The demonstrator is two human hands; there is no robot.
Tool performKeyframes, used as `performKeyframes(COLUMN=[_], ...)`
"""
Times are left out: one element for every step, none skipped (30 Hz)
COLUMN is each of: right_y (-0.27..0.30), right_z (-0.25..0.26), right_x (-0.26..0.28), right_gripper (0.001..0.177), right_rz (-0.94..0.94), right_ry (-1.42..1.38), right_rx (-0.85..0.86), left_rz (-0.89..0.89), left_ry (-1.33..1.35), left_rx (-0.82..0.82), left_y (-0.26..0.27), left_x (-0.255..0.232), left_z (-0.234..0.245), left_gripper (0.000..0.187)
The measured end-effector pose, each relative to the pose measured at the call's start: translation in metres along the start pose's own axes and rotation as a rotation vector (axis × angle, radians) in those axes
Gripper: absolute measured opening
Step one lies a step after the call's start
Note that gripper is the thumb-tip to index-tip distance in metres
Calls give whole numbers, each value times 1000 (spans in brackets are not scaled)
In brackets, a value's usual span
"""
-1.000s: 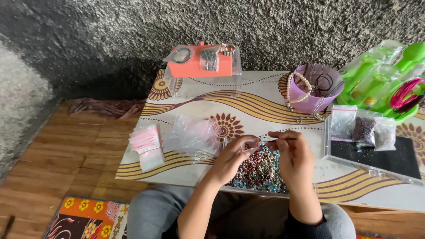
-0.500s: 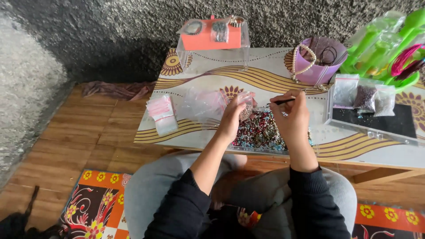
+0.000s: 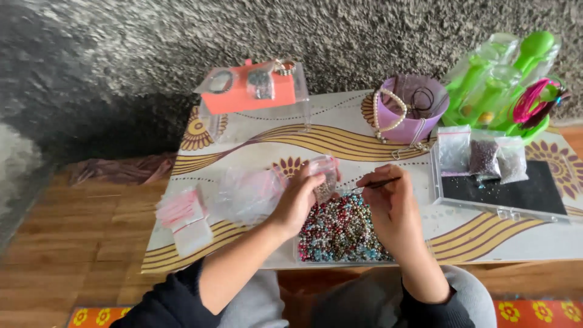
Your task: Picking up small colorful beads from a tray and placing them into small plastic bags.
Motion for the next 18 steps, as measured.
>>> performKeyframes(right_y=[2, 6, 3, -2, -3, -3, 0, 4, 1, 0, 3, 6, 9, 14, 13, 15, 18, 21], right_z=[10, 18, 25, 34, 41, 48, 52, 57, 58, 55, 51, 47, 40, 30, 19, 11, 3, -5], right_x=[5, 2, 0, 1, 3, 6, -2, -10, -19, -23, -24, -25, -23, -20, -17, -12, -10, -7], right_gripper=[32, 30, 28, 28, 28, 28, 28, 27, 26, 26, 25, 25, 25, 26, 28, 28, 25, 23], right_rz=[-19, -174, -305, -300, -302, -304, -324, -361, -377, -378, -364, -349, -361, -369, -360, -355, -386, -417], right_ry=[13, -61, -135, -123, -25, 73, 79, 84, 82, 82, 93, 104, 105, 98, 87, 83, 109, 135], right_rx=[-3, 3, 9, 7, 54, 102, 108, 114, 121, 128, 158, 188, 192, 220, 255, 266, 277, 288], left_rz=[17, -23, -86, -92, -54, -16, 2, 23, 25, 25, -1, -28, -17, 28, 58, 53, 30, 8], left_ry=[15, 96, 173, 182, 144, 106, 118, 141, 155, 157, 141, 124, 129, 115, 96, 95, 88, 82], left_rx=[7, -17, -40, -32, -88, -143, -149, -151, -154, -161, -118, -74, -78, -63, -54, -65, -85, -105], left_y=[1, 3, -1, 4, 13, 24, 29, 35, 37, 39, 43, 47, 48, 50, 50, 51, 51, 50], left_x=[-1, -7, -19, -18, -12, -6, -7, -9, -15, -18, -24, -30, -29, -26, -25, -22, -22, -22], left_z=[-4, -4, -3, -4, -2, 0, -2, -4, -4, -6, -13, -20, -22, -26, -28, -27, -24, -21], left_gripper=[49, 45, 43, 43, 46, 49, 49, 49, 50, 50, 50, 51, 51, 53, 55, 55, 56, 56])
Point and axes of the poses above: each hand's wrist, its own y-axis away from the middle knuckle, its own z-axis out of the back of the hand, x = y × z, the point moved 8 cm from there along -y, towards the middle knuckle, and after that the axes turned 1 degree about -x, right-handed, at the moved point
